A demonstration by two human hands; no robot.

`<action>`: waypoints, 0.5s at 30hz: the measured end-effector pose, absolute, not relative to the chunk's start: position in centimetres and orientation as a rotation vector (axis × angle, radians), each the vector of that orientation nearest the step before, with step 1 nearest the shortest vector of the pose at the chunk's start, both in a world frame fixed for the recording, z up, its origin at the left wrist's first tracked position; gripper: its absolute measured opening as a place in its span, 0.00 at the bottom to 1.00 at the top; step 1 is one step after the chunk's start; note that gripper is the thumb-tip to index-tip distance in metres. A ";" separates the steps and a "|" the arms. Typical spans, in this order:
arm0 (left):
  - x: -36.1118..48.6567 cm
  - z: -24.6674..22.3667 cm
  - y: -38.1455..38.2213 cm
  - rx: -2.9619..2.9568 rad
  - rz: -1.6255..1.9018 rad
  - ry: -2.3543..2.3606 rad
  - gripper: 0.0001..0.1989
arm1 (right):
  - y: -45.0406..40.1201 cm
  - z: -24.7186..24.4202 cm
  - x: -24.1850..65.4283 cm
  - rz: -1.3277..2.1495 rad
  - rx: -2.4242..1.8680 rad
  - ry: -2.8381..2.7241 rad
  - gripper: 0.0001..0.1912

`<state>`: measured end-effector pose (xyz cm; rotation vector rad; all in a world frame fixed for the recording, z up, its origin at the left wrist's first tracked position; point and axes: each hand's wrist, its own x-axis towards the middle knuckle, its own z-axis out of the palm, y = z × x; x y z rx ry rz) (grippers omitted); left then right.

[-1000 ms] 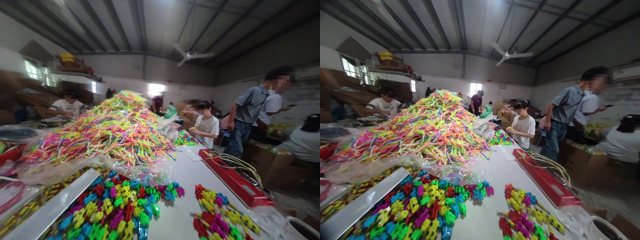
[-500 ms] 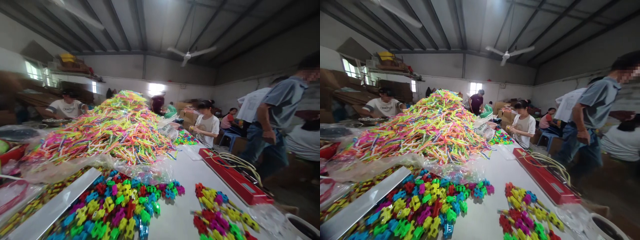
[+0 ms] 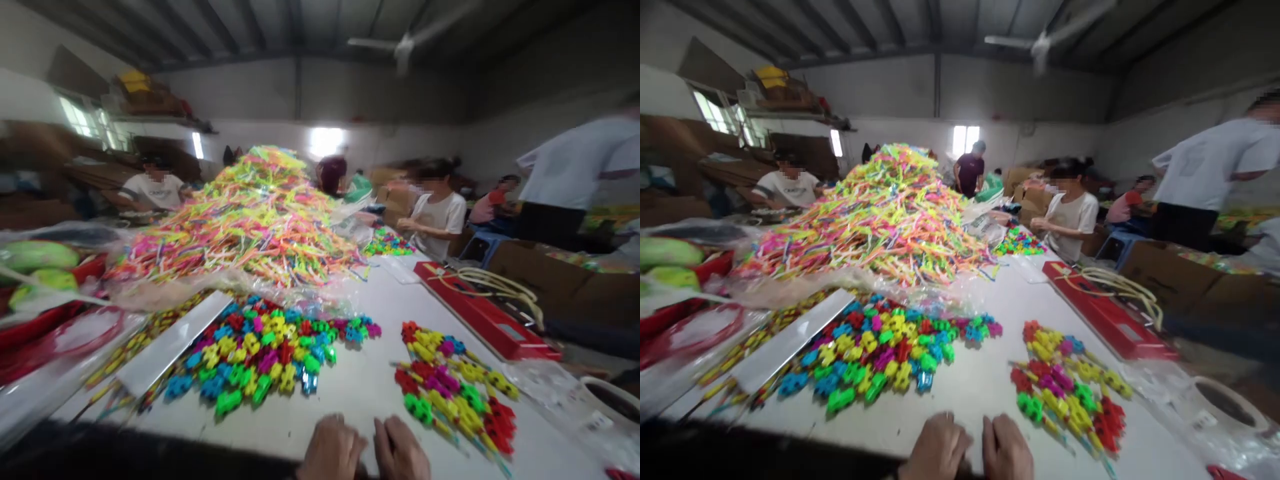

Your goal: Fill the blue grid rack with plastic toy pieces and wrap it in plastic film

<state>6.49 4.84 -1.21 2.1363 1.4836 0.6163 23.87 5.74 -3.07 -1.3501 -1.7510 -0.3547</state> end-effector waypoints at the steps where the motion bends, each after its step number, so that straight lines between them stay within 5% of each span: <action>1: 6.6 -1.1 4.5 2.187 0.624 1.487 0.15 | 5.5 -2.7 24.1 -0.319 -1.376 -1.769 0.28; 10: 0.9 1.1 2.9 2.160 1.178 1.067 0.13 | 4.9 -1.6 24.1 0.026 -1.551 -1.793 0.26; 15: -8.1 4.2 -0.3 1.990 1.363 1.544 0.12 | 4.7 -2.0 24.7 0.207 -1.613 -1.753 0.24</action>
